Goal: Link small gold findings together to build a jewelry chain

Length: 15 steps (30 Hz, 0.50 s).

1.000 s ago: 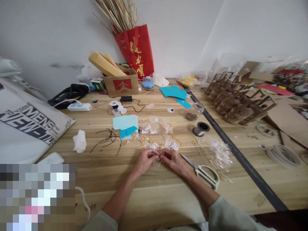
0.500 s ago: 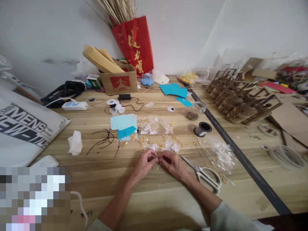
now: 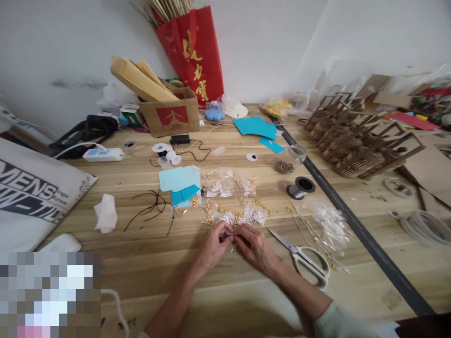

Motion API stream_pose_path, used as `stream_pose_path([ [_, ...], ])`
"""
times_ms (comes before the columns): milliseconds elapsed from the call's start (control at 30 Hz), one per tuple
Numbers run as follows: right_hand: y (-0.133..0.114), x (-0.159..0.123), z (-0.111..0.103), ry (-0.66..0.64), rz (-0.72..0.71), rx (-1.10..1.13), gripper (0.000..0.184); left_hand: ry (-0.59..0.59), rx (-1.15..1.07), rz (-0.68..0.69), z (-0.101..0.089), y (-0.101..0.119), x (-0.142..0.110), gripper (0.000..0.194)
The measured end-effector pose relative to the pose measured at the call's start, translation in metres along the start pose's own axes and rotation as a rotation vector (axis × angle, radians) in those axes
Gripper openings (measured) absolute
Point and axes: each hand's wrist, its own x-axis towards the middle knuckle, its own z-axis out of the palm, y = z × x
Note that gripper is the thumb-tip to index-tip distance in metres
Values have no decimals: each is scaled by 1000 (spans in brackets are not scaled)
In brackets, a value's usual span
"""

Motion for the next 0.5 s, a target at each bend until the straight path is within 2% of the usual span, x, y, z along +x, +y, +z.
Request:
stream_pose_path([
  [200, 2, -1, 4, 46, -22, -72, 13, 13, -16, -15, 1, 3, 1, 8],
  [500, 3, -2, 6, 73, 32, 20, 10, 5, -75, -32, 1, 3, 1, 5],
])
